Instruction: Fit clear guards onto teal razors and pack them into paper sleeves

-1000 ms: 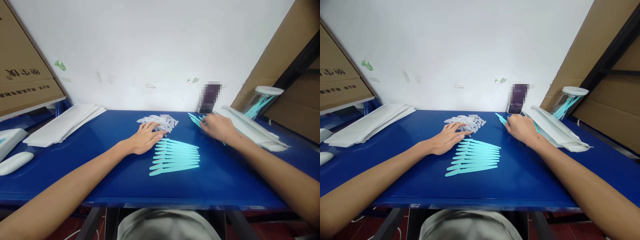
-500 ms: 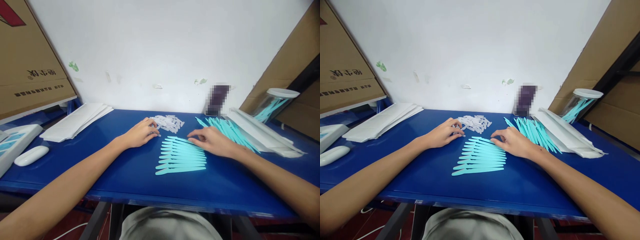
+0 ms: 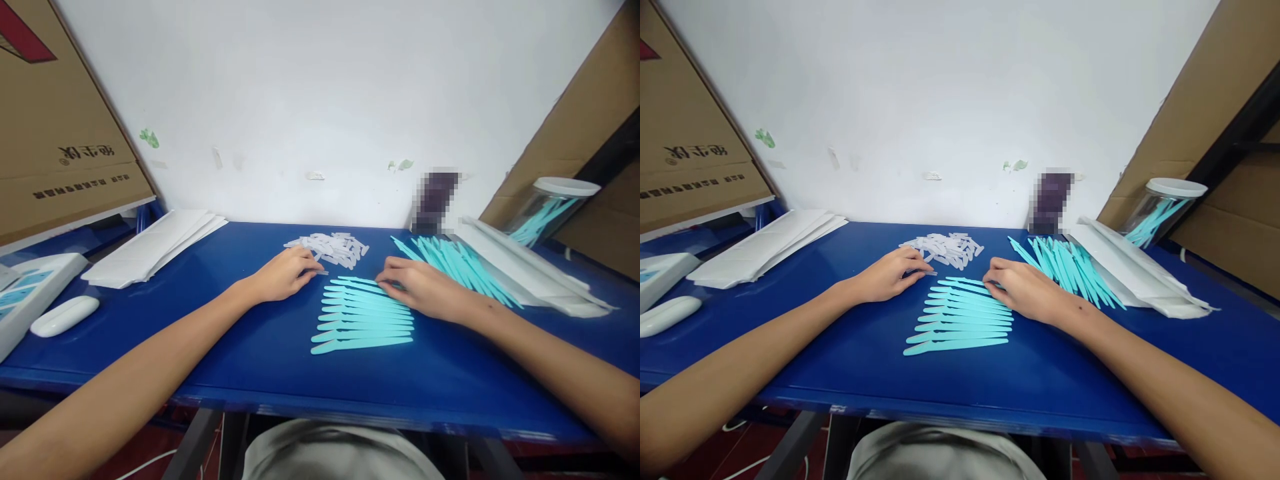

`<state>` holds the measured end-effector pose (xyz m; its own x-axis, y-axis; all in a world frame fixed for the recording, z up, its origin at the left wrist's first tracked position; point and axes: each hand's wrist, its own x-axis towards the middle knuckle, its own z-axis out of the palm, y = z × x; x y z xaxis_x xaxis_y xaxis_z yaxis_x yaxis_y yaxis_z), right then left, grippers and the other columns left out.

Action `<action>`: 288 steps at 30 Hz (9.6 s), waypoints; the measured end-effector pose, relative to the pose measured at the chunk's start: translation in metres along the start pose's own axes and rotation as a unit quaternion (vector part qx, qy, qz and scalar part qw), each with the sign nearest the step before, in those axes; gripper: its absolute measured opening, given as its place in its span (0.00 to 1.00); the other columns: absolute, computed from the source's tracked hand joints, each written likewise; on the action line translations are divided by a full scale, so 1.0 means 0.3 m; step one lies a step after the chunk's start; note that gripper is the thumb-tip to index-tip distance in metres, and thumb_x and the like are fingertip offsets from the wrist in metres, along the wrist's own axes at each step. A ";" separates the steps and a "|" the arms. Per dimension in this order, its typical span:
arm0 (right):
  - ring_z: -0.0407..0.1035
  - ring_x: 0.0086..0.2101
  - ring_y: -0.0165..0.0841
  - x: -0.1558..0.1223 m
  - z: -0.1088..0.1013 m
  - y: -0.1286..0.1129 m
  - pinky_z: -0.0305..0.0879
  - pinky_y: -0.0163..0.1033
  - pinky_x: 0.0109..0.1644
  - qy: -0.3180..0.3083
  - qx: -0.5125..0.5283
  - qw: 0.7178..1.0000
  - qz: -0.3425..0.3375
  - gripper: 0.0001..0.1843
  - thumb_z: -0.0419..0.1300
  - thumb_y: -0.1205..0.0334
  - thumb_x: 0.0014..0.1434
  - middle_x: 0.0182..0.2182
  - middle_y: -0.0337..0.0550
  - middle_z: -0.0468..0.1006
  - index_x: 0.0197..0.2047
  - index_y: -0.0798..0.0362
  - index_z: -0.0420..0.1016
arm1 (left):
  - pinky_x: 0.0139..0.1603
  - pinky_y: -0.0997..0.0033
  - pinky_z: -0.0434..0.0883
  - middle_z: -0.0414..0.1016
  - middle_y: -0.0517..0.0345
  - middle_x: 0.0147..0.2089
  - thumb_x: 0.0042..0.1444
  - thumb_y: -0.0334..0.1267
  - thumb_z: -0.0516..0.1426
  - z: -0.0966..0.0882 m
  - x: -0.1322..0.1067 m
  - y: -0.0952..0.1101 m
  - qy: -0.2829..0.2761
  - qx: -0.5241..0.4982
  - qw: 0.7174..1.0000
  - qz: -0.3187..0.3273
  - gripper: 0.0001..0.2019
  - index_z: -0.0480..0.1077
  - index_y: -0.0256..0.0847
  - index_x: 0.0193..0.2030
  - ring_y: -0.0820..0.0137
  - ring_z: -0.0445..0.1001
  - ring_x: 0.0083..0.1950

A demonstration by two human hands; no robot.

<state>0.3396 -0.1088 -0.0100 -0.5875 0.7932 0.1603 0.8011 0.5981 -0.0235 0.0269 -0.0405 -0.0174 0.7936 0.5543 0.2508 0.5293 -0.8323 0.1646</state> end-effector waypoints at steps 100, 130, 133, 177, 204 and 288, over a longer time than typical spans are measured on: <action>0.77 0.41 0.43 0.005 0.001 -0.013 0.69 0.44 0.44 0.059 0.092 0.994 0.017 0.20 0.44 0.52 0.74 0.43 0.48 0.83 0.52 0.48 0.75 | 0.45 0.67 0.67 0.82 0.60 0.39 0.63 0.39 0.61 -0.027 0.000 0.027 -0.004 -0.114 0.986 -0.119 0.05 0.79 0.42 0.38 0.66 0.75 0.40; 0.76 0.38 0.38 -0.002 -0.018 -0.012 0.62 0.40 0.36 0.005 -0.021 1.000 0.011 0.19 0.48 0.56 0.72 0.43 0.48 0.80 0.51 0.52 0.79 | 0.45 0.63 0.65 0.76 0.60 0.25 0.65 0.41 0.54 -0.077 -0.025 -0.038 0.038 0.045 0.991 -0.124 0.13 0.79 0.40 0.41 0.70 0.72 0.26; 0.73 0.31 0.35 0.000 -0.021 -0.014 0.58 0.39 0.32 -0.007 -0.026 0.999 0.022 0.15 0.51 0.58 0.70 0.38 0.46 0.80 0.44 0.52 0.79 | 0.34 0.69 0.64 0.77 0.59 0.25 0.63 0.41 0.55 -0.098 -0.035 -0.058 0.014 0.043 0.985 -0.164 0.12 0.79 0.39 0.42 0.69 0.72 0.25; 0.71 0.32 0.35 0.004 -0.040 -0.041 0.59 0.38 0.35 -0.042 0.081 0.996 -0.015 0.16 0.51 0.56 0.70 0.36 0.45 0.79 0.44 0.52 0.79 | 0.42 0.69 0.70 0.83 0.53 0.43 0.69 0.38 0.56 -0.061 -0.021 -0.003 -0.025 0.008 1.000 -0.009 0.11 0.81 0.39 0.47 0.66 0.79 0.41; 0.63 0.26 0.33 -0.011 -0.060 -0.042 0.50 0.40 0.30 -0.041 0.016 0.999 -0.007 0.13 0.42 0.56 0.74 0.31 0.40 0.71 0.38 0.49 0.61 | 0.40 0.72 0.72 0.83 0.56 0.41 0.64 0.32 0.59 -0.024 -0.011 0.026 0.017 -0.126 0.992 -0.003 0.09 0.80 0.41 0.46 0.70 0.79 0.39; 0.68 0.28 0.31 -0.009 -0.040 -0.065 0.57 0.39 0.33 -0.004 0.073 0.997 -0.025 0.15 0.54 0.52 0.70 0.37 0.44 0.75 0.42 0.51 0.78 | 0.57 0.57 0.62 0.73 0.49 0.57 0.70 0.33 0.47 -0.034 -0.025 0.001 -0.034 0.023 0.999 0.020 0.20 0.73 0.46 0.61 0.58 0.68 0.58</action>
<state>0.3270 -0.1240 0.0019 -0.6277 0.7624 0.1570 0.7460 0.6468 -0.1582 0.0181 -0.0448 -0.0094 0.8323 0.5203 0.1913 0.5084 -0.8540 0.1109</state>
